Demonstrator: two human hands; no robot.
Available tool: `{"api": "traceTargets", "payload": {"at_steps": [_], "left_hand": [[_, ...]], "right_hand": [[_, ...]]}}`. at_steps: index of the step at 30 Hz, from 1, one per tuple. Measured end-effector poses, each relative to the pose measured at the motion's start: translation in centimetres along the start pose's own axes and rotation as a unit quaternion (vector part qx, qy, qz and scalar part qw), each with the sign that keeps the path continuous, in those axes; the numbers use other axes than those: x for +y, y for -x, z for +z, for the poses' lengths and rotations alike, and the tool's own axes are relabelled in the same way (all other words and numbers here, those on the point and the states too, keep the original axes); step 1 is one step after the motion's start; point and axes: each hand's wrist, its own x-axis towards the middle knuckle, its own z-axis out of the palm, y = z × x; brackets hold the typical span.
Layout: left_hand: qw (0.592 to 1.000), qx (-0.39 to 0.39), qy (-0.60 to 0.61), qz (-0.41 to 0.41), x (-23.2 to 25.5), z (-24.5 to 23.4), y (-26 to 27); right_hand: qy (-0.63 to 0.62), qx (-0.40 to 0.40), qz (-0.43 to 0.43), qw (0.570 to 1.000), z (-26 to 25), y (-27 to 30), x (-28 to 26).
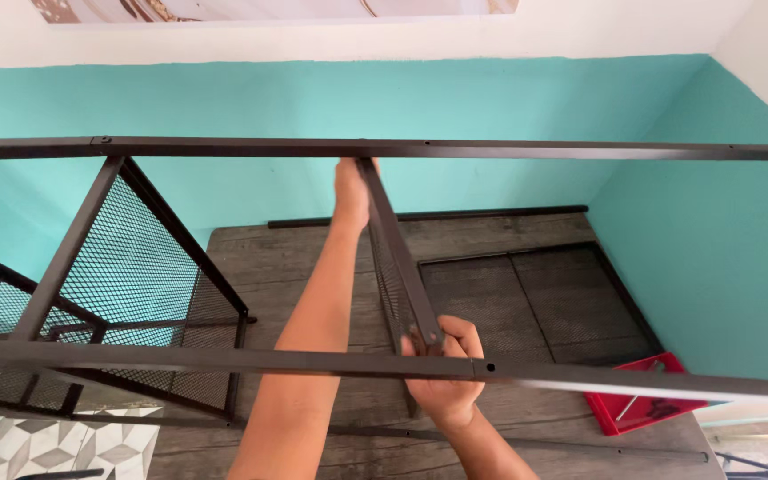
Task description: The person assembles a metal shelving unit by attaching mesh panels and horizontal bars using an Allen key. They align the components, insert bolts, and tighten them to secure the structure.
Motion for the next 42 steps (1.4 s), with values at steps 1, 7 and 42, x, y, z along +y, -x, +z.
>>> {"api": "traceTargets", "payload": {"at_steps": [1, 7, 42], "left_hand": [[1.0, -0.014, 0.012, 0.001, 0.1, 0.6, 0.0], [0.994, -0.07, 0.028, -0.079, 0.9, 4.7, 0.7], [0.992, -0.126, 0.004, 0.007, -2.3, 5.5, 1.6]], "right_hand": [[-0.007, 0.01, -0.014, 1.0, 0.0, 0.7, 0.3], [-0.076, -0.106, 0.13, 0.983, -8.4, 5.8, 4.4], [0.095, -0.468, 0.025, 0.878, 4.6, -32.0, 8.2]]}}
